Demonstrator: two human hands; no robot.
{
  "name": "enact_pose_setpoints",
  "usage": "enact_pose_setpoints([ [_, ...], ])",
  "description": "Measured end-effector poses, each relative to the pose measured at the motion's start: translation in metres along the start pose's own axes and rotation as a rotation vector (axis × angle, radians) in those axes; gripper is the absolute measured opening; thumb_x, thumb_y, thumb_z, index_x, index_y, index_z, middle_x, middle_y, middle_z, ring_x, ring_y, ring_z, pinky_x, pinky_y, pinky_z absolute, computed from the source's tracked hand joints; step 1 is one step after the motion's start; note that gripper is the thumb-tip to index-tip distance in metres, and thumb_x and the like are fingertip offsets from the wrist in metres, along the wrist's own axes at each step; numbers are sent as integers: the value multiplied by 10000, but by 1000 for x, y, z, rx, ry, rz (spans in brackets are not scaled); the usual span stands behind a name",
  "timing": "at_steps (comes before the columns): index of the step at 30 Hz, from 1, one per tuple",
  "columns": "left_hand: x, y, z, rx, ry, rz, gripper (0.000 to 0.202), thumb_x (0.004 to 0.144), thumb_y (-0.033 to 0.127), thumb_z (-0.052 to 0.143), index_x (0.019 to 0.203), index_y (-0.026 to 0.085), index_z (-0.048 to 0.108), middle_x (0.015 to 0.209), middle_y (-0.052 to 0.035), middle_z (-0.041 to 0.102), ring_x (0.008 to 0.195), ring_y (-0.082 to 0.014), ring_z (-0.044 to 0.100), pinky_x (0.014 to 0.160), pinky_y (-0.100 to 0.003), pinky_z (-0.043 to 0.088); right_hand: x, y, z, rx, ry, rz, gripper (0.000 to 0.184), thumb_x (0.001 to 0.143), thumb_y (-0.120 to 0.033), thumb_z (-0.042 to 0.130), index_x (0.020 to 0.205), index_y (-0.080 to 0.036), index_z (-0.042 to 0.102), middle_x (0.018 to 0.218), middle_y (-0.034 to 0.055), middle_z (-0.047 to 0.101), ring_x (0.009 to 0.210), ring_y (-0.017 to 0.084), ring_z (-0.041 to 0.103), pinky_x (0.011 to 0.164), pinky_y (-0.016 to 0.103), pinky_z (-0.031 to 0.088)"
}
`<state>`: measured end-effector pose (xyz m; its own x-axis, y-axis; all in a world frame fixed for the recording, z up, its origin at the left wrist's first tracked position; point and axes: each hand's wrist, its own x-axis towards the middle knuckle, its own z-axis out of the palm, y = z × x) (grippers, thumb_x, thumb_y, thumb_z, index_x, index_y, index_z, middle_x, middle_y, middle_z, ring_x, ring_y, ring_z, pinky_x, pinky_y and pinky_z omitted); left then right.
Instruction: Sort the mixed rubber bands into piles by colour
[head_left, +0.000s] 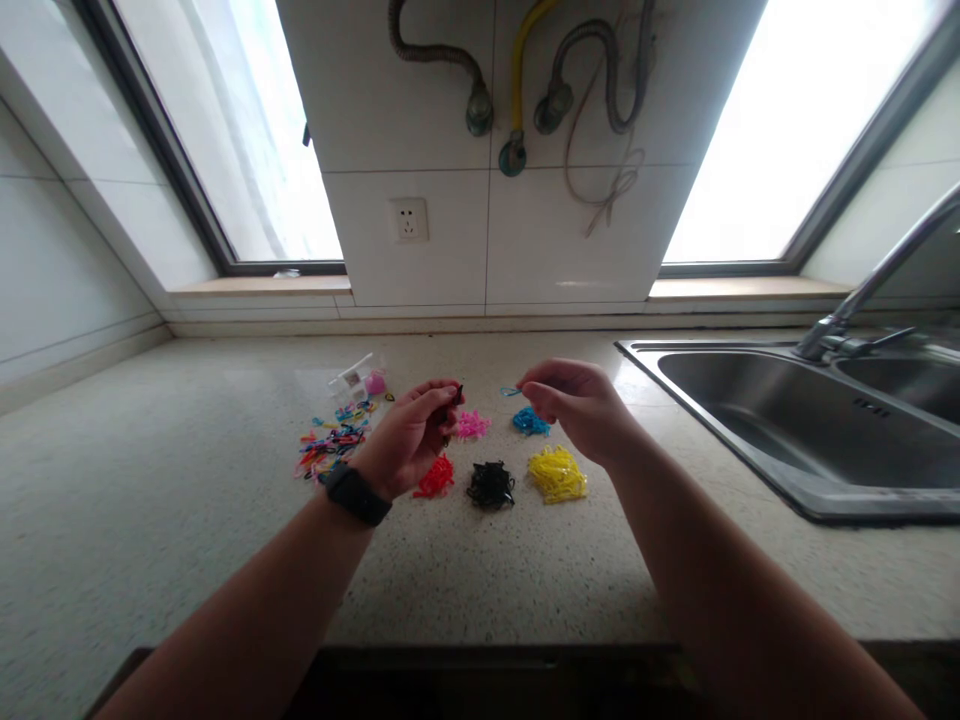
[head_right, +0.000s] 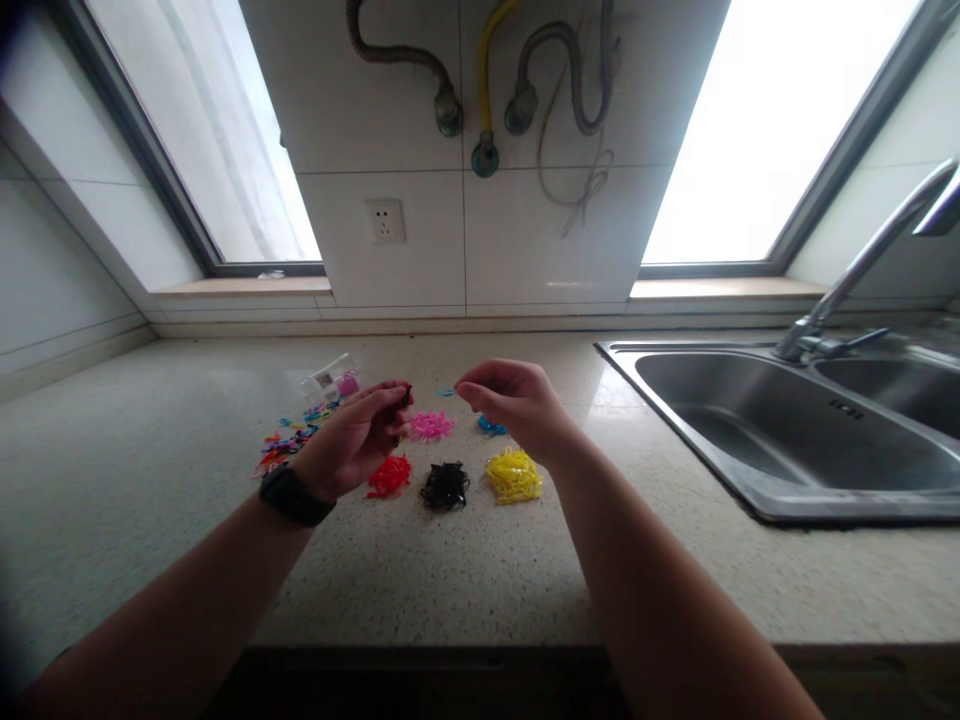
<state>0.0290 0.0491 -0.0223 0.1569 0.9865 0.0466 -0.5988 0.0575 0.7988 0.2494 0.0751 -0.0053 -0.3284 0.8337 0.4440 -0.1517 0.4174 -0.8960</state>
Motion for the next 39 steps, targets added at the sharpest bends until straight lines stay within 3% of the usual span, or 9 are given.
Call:
enact_pose_setpoints([
  [13, -2, 3, 3, -64, -39, -5, 139, 784, 143, 745, 890, 119, 658, 780, -16, 640, 619, -59, 533, 495, -146, 382, -3, 0, -1, 285, -43, -27, 109, 745, -330, 840, 792, -245, 793, 609, -19, 619, 498, 62, 449, 485, 246, 347],
  [39, -6, 3, 3, -37, -51, -3, 153, 783, 142, 754, 902, 118, 661, 793, -12, 638, 577, -48, 481, 513, -162, 396, -4, -6, -2, 260, -45, -34, 186, 726, -386, 845, 773, -231, 753, 600, -26, 571, 504, 76, 399, 470, 258, 312],
])
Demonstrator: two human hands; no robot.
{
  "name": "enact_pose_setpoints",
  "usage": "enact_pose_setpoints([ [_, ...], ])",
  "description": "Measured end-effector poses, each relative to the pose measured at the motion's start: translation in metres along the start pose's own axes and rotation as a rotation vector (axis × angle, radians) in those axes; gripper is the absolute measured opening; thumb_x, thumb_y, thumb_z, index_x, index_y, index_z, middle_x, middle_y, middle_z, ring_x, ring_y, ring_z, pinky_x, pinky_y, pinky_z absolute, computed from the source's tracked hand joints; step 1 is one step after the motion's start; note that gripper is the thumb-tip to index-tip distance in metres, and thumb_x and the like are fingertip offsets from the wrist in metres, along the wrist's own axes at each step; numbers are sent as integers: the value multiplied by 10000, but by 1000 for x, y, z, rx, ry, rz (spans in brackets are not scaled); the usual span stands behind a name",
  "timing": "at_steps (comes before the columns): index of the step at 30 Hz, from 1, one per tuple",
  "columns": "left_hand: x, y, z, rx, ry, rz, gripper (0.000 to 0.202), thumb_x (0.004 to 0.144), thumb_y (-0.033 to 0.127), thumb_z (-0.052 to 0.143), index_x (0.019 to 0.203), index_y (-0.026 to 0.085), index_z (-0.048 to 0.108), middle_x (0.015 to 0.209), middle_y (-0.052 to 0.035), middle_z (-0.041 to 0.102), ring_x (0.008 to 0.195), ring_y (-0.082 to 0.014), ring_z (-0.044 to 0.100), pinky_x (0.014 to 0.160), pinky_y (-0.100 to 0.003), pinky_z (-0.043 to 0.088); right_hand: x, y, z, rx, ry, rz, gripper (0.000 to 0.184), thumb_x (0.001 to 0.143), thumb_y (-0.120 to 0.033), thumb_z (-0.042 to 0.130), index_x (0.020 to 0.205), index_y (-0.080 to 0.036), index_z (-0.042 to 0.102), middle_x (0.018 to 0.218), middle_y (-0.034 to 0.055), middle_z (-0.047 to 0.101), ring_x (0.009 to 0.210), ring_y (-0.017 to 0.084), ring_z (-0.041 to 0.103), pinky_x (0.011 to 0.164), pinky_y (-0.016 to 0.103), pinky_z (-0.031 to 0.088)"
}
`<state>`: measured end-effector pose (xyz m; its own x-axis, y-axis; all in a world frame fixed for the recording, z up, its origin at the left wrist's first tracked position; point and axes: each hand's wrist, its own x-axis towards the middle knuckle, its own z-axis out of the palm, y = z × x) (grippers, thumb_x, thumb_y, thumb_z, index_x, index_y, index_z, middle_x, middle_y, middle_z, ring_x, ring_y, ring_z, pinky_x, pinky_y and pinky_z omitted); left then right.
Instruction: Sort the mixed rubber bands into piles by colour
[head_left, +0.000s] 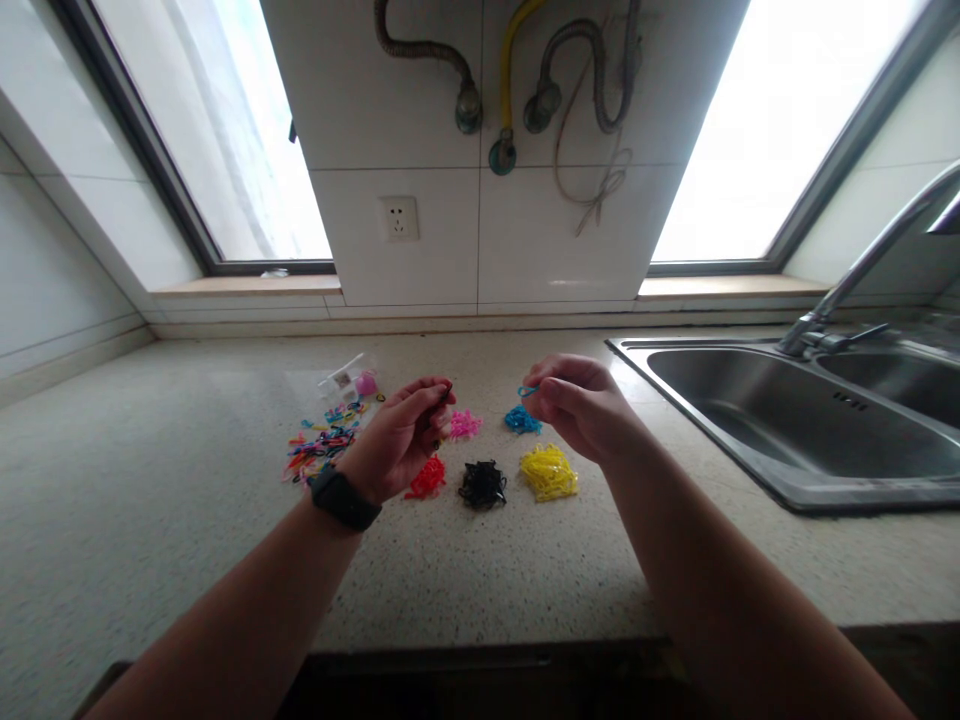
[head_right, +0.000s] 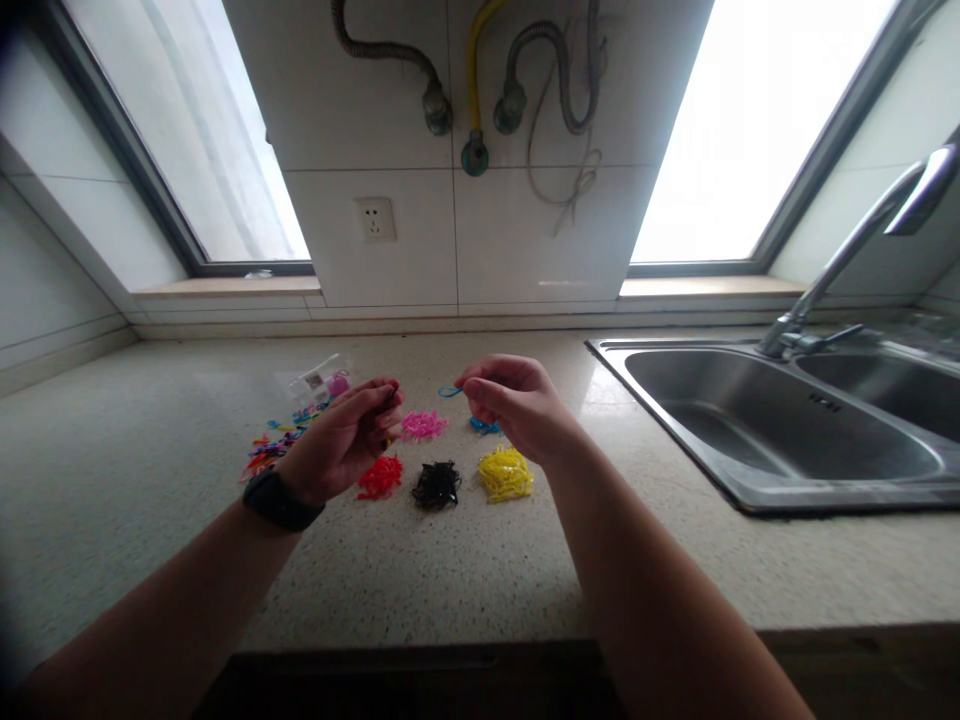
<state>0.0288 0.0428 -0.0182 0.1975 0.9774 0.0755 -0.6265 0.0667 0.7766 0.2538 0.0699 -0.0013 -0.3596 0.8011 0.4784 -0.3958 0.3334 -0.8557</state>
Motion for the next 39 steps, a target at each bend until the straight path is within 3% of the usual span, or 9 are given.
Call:
enact_pose_setpoints([
  [16, 0, 0, 0, 59, -39, 11, 196, 759, 173, 791, 902, 116, 670, 767, 3, 623, 533, -26, 419, 487, -157, 331, 2, -3, -7, -66, 54, 0, 164, 742, -364, 825, 773, -222, 750, 586, -35, 567, 496, 67, 403, 482, 254, 324],
  [22, 0, -1, -1, 188, -59, 14, 206, 777, 229, 798, 894, 123, 666, 782, -10, 650, 478, -11, 343, 433, -154, 258, 10, 0, -19, -461, 97, 94, 225, 772, -397, 766, 821, -178, 745, 615, -19, 587, 528, 80, 442, 473, 246, 331],
  [29, 2, -6, -2, 427, -19, 100, 235, 762, 294, 811, 876, 133, 684, 749, -30, 697, 444, -19, 316, 395, -172, 198, 14, 35, -50, -1049, 69, 215, 222, 807, -364, 678, 812, -157, 757, 666, 34, 666, 592, 127, 535, 545, 281, 399],
  [39, -2, -1, 2, 462, -19, 106, 221, 766, 298, 799, 869, 143, 681, 767, -41, 729, 433, -20, 311, 393, -179, 194, 12, 48, -61, -1354, 56, 290, 183, 808, -331, 665, 844, -209, 796, 763, 62, 744, 659, 171, 629, 595, 293, 435],
])
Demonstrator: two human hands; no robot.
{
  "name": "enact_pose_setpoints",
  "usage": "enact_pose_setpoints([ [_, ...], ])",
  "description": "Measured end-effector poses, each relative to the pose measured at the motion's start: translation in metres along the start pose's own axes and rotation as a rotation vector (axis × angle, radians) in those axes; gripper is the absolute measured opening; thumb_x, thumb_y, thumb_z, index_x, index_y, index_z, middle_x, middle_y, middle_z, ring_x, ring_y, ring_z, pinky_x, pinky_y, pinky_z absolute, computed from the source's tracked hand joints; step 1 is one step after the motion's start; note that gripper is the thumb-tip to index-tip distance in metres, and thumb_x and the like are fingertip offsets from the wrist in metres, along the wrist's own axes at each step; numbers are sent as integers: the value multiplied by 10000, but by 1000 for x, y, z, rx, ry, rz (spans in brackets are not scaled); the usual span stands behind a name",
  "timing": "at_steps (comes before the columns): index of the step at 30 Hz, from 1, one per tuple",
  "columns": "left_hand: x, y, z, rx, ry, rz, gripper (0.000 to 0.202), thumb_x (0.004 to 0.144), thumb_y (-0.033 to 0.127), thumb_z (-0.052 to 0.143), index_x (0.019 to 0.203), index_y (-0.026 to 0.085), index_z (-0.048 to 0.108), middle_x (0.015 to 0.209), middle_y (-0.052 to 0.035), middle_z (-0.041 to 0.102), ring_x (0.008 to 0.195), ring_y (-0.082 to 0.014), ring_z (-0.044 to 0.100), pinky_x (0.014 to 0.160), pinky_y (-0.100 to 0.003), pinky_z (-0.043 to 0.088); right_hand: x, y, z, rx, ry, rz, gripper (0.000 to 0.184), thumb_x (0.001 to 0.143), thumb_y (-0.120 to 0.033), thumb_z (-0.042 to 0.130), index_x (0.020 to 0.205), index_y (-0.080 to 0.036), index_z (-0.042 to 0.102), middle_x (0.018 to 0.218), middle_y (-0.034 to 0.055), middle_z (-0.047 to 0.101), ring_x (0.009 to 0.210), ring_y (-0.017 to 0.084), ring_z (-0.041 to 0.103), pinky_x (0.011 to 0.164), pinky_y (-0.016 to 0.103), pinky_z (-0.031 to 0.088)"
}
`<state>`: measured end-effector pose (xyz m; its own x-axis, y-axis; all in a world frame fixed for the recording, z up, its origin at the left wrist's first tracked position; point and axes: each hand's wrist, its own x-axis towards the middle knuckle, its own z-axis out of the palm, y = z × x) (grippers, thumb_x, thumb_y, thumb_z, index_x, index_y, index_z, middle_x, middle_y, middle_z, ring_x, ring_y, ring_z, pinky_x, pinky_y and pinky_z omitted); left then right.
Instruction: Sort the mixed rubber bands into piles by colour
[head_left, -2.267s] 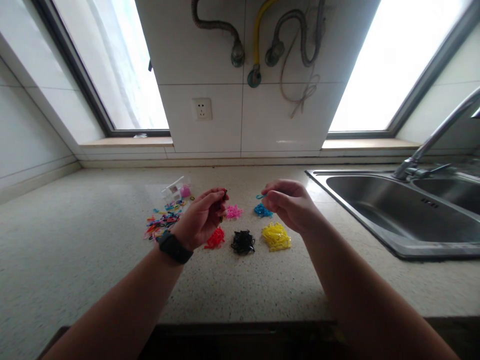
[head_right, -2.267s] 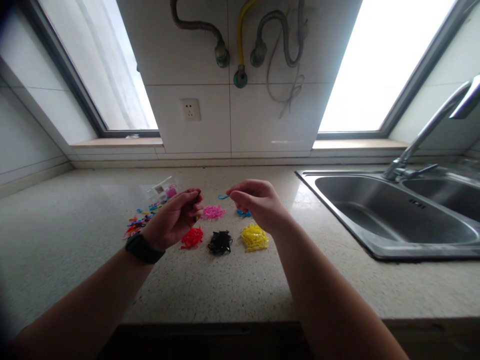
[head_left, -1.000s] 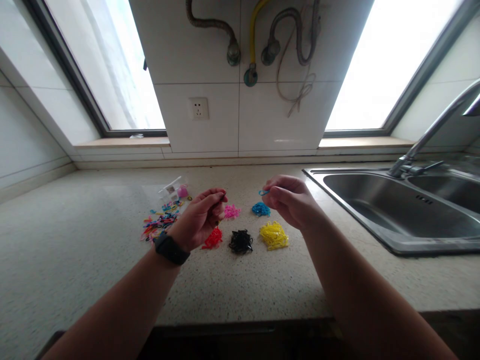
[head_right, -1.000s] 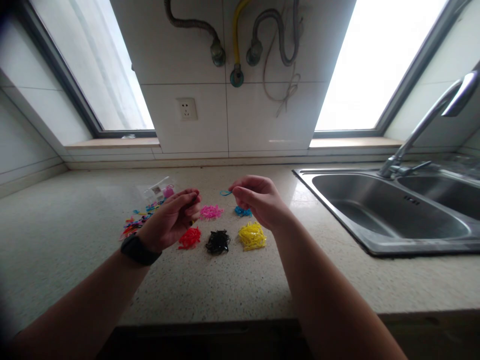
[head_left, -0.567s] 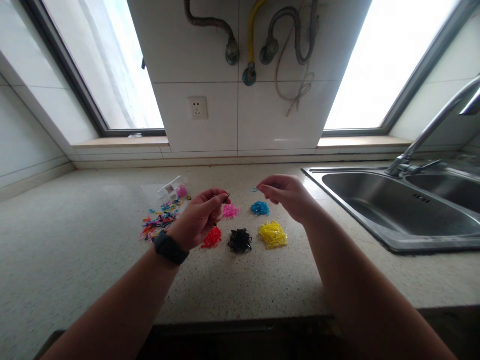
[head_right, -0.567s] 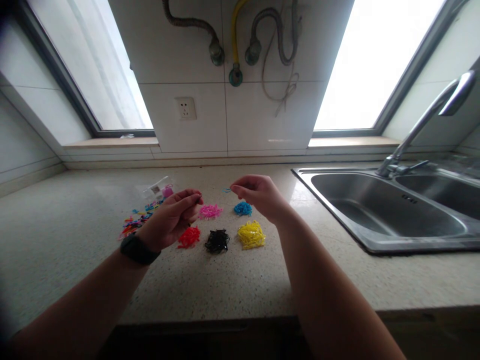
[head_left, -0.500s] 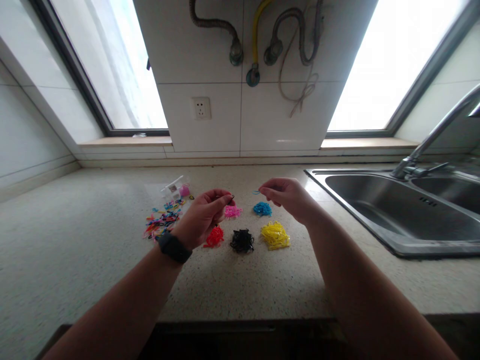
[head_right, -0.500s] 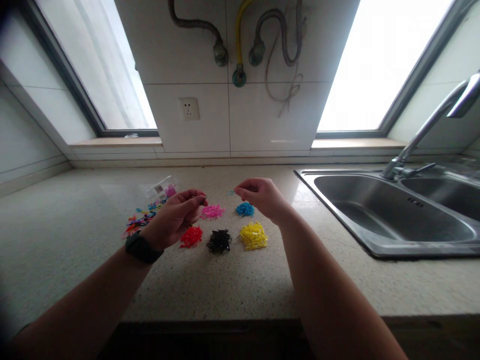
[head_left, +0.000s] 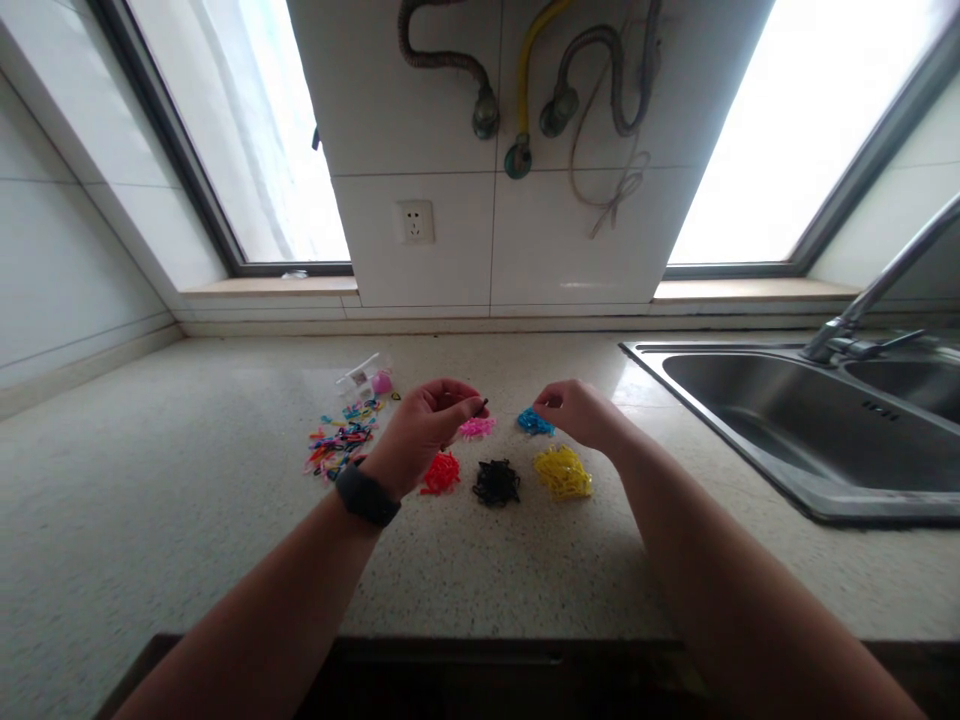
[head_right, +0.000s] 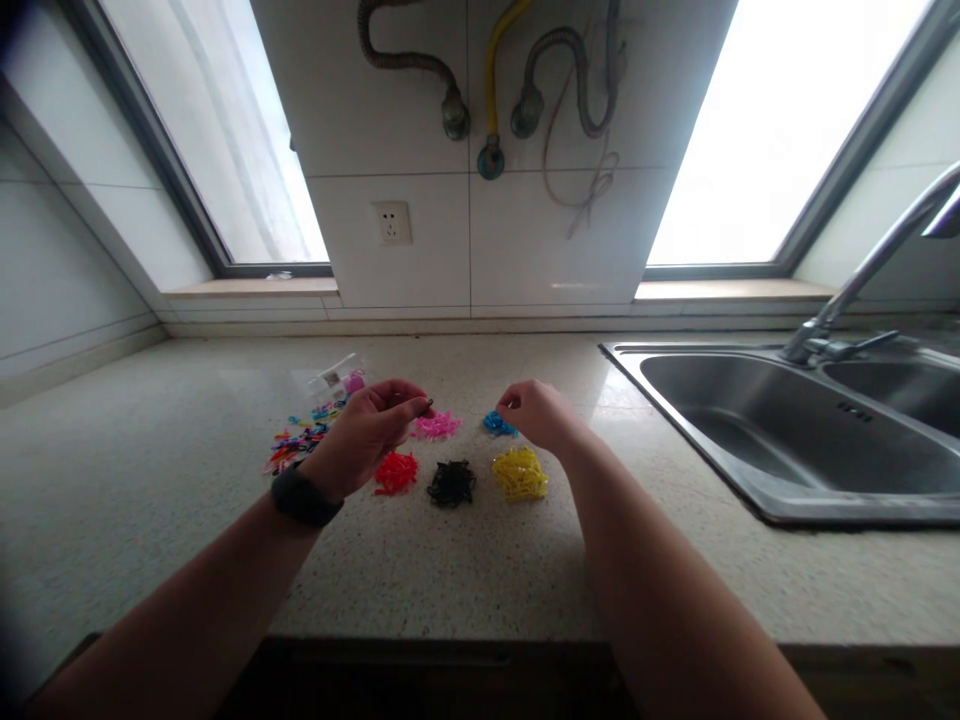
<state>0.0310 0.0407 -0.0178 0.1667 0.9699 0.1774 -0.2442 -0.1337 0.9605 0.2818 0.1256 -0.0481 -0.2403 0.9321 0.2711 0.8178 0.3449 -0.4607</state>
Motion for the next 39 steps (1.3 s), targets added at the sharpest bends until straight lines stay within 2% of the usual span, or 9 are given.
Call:
enact_pose_setpoints([
  [6, -1, 0, 1, -69, -23, 3, 190, 765, 272, 796, 862, 155, 681, 748, -28, 719, 438, -22, 324, 396, -176, 198, -1, -3, -1, -69, -4, 0, 186, 808, -339, 659, 845, -220, 798, 769, 62, 745, 640, 170, 612, 567, 297, 398],
  [12, -1, 1, 2, -95, -21, -18, 200, 746, 265, 809, 852, 155, 680, 725, -20, 713, 432, -21, 324, 395, -176, 193, -2, -6, -2, -45, 19, -14, 167, 808, -325, 670, 831, -217, 795, 761, 64, 743, 651, 173, 614, 588, 302, 409],
  [15, -1, 0, 2, -105, -29, -25, 201, 750, 261, 808, 858, 153, 677, 729, -21, 715, 437, -21, 335, 402, -175, 199, -3, -11, -2, 88, 46, -45, 180, 818, -331, 660, 816, -196, 779, 724, 57, 719, 640, 163, 597, 594, 298, 418],
  [21, 0, -1, 1, -114, -53, -34, 207, 760, 260, 804, 874, 151, 671, 722, -17, 712, 426, -16, 314, 404, -179, 186, -9, -40, -8, 595, 14, -91, 269, 828, -423, 675, 825, -160, 730, 652, 18, 624, 584, 121, 513, 525, 271, 380],
  [25, -1, -1, 2, -97, -59, -38, 202, 764, 264, 800, 870, 154, 668, 724, -14, 711, 425, -16, 310, 404, -181, 186, -18, -57, -15, 781, -11, -145, 255, 802, -423, 722, 827, -169, 725, 663, 6, 608, 604, 109, 506, 528, 259, 379],
  [32, -1, -1, 3, -58, -66, -56, 231, 766, 281, 799, 879, 144, 650, 720, -6, 696, 430, -15, 304, 405, -178, 188, -26, -65, -16, 865, -110, -212, 252, 804, -406, 731, 848, -159, 714, 627, -29, 537, 539, 70, 392, 467, 238, 274],
  [37, -2, -2, 2, 8, -133, -66, 241, 810, 324, 766, 919, 154, 635, 787, -12, 717, 434, -16, 311, 416, -174, 204, -26, -67, -16, 837, -49, -223, 239, 823, -405, 704, 820, -166, 716, 619, -16, 555, 542, 78, 417, 471, 246, 297],
  [39, -2, -1, 0, 129, -179, -43, 233, 830, 335, 748, 936, 153, 649, 837, -33, 733, 480, -32, 417, 451, -175, 285, -26, -68, -18, 839, -16, -222, 227, 821, -396, 699, 821, -170, 717, 625, -7, 578, 557, 86, 453, 485, 249, 328],
])
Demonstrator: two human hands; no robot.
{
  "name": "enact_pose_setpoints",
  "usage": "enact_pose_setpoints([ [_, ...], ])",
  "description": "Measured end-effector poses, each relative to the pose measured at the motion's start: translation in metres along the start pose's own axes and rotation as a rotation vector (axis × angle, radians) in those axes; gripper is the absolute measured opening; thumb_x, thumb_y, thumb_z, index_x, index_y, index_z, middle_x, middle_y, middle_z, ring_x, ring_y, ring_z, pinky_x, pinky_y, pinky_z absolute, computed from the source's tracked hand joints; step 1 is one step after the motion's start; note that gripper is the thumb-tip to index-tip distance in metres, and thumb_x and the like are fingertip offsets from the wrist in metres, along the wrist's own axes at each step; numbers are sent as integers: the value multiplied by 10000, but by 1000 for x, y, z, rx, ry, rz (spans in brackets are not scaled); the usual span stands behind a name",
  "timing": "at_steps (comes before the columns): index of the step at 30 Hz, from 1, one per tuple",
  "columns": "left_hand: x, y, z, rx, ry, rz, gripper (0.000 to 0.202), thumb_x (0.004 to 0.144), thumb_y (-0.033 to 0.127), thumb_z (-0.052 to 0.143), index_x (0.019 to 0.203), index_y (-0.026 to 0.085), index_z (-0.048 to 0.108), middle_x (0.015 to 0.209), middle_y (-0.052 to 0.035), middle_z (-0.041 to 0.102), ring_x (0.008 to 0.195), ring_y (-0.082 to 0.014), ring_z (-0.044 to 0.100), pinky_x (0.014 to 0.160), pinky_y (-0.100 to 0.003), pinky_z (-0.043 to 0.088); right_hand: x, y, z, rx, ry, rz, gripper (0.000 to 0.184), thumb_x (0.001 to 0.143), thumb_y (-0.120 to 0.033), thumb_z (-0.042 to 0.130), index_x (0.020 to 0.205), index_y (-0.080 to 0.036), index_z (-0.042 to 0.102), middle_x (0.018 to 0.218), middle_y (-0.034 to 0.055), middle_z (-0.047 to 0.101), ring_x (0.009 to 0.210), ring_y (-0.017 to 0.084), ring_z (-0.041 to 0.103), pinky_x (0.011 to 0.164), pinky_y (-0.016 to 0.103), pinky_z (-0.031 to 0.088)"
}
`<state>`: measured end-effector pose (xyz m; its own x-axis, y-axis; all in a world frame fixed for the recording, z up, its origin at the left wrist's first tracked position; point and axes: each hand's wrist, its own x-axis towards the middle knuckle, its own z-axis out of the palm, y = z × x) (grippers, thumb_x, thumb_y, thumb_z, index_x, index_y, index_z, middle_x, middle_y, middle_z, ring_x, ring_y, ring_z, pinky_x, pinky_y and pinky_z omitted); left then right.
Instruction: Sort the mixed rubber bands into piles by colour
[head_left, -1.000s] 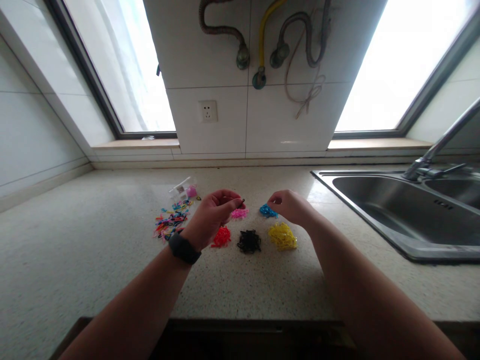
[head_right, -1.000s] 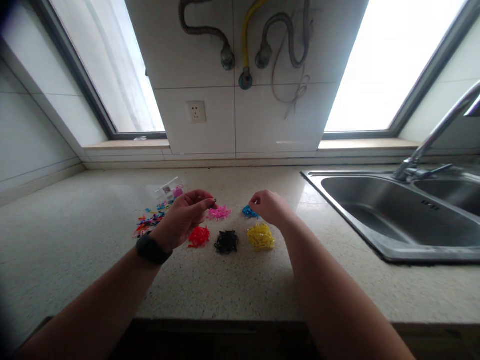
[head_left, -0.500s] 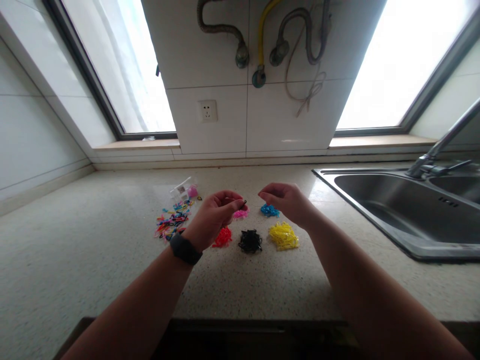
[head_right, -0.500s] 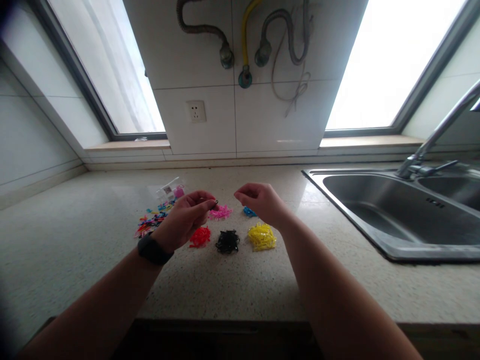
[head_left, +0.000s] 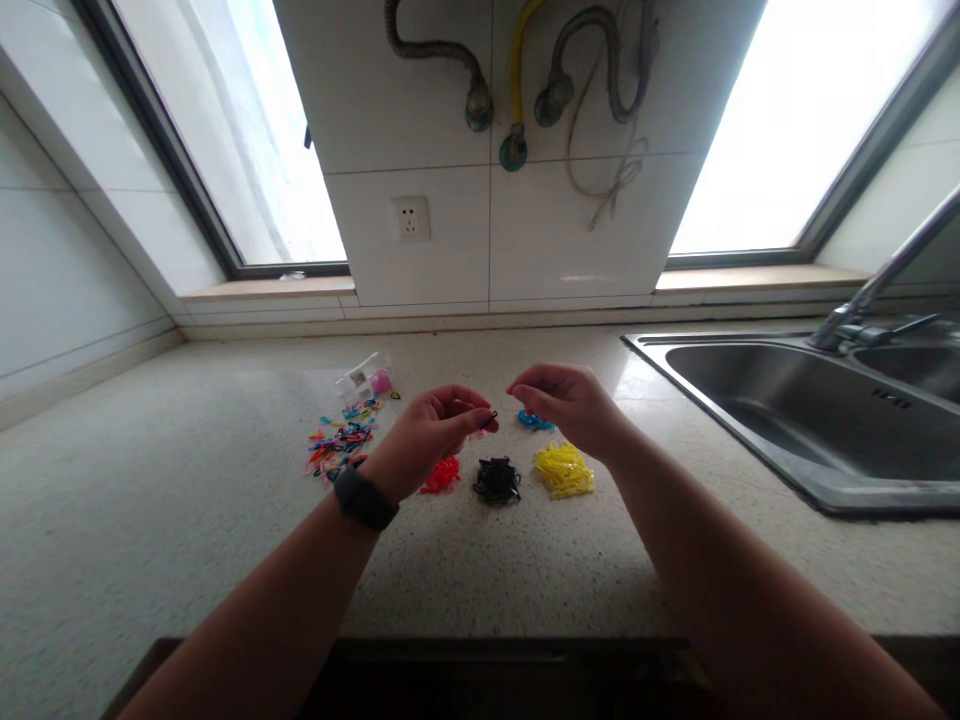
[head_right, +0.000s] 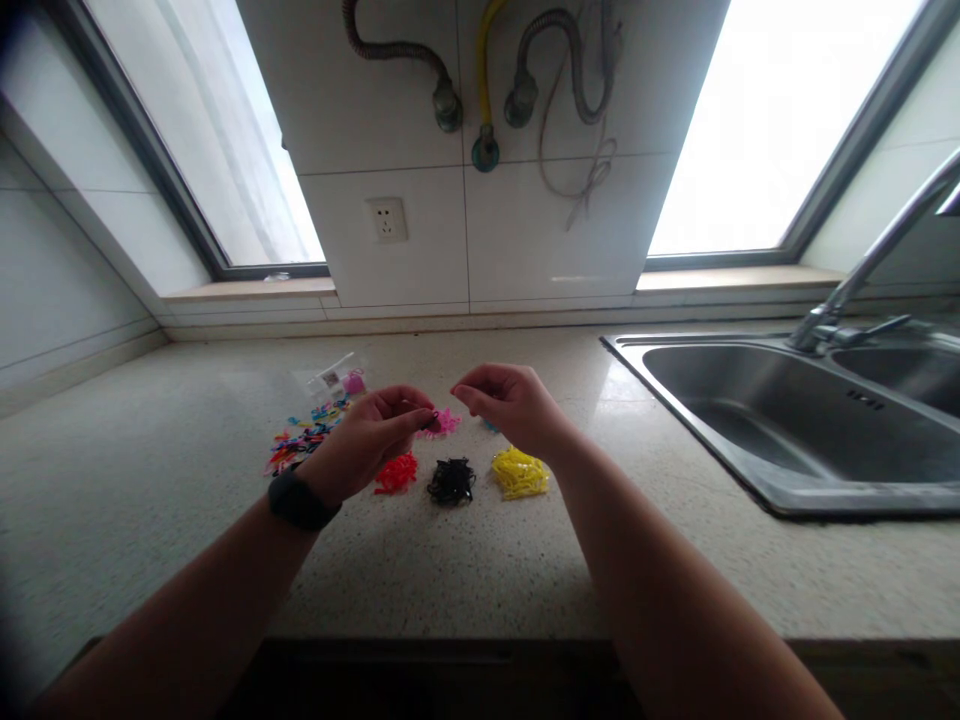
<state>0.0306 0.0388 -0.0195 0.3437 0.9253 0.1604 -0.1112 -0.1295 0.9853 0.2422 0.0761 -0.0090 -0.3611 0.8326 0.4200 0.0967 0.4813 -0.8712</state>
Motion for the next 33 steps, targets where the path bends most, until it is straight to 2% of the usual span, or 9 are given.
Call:
enact_pose_setpoints([
  [2, -1, 1, -3, 188, -47, 41, 233, 840, 341, 736, 953, 147, 673, 892, -61, 742, 615, -77, 559, 552, -199, 398, 1, -1, -1, 11, 26, -12, 210, 813, -382, 703, 818, -172, 714, 641, 0, 601, 581, 95, 490, 505, 250, 360],
  [4, -1, 1, -7, 437, -99, 95, 230, 853, 352, 717, 953, 146, 700, 897, -69, 739, 717, -119, 608, 628, -231, 438, 1, -2, -2, 19, 44, -24, 194, 808, -369, 705, 812, -175, 710, 646, 0, 610, 593, 97, 505, 519, 251, 378],
  [7, -2, 1, -11, 785, -188, 159, 180, 875, 329, 681, 904, 158, 727, 804, -36, 710, 646, -115, 564, 599, -234, 403, 2, -2, -3, 10, 50, -33, 183, 812, -359, 703, 807, -176, 709, 635, -6, 601, 585, 94, 495, 517, 251, 377],
  [11, -2, -2, -9, 914, -255, 163, 135, 887, 276, 654, 875, 167, 734, 720, -6, 678, 547, -95, 513, 565, -229, 377, 2, 0, -2, -11, 37, -31, 188, 816, -359, 699, 808, -172, 714, 631, -6, 595, 577, 90, 485, 503, 248, 361],
  [16, -2, -3, -4, 886, -269, 168, 103, 872, 248, 670, 863, 176, 743, 654, 7, 646, 535, -101, 519, 587, -234, 393, 2, 1, -2, -50, 24, -30, 193, 824, -364, 693, 811, -173, 714, 627, -8, 589, 562, 86, 467, 489, 249, 343],
  [21, -2, -2, -6, 886, -260, 123, 157, 879, 306, 662, 883, 187, 764, 645, 7, 639, 526, -102, 508, 553, -233, 367, 2, 2, -3, -74, 2, -15, 206, 836, -373, 681, 827, -169, 711, 638, -6, 592, 568, 88, 467, 495, 252, 341],
  [25, 0, -3, -7, 814, -181, 150, 217, 874, 376, 674, 913, 185, 770, 725, -16, 668, 573, -105, 484, 540, -229, 337, 2, 3, -2, -77, -13, -9, 204, 836, -367, 676, 811, -168, 709, 624, -12, 569, 564, 87, 443, 501, 257, 328],
  [29, 1, -3, -6, 457, -62, 99, 260, 858, 407, 702, 963, 178, 766, 877, -53, 712, 642, -101, 511, 565, -225, 369, 2, 3, -2, -76, -8, 2, 203, 836, -366, 673, 811, -168, 707, 637, -7, 577, 576, 91, 444, 507, 258, 329],
  [33, 0, 0, -6, 32, 37, -25, 239, 828, 383, 746, 950, 178, 747, 696, 17, 623, 462, -40, 311, 421, -199, 201, 2, 2, -2, -68, -21, 14, 225, 836, -380, 670, 826, -159, 708, 640, -6, 570, 574, 90, 438, 501, 258, 318],
])
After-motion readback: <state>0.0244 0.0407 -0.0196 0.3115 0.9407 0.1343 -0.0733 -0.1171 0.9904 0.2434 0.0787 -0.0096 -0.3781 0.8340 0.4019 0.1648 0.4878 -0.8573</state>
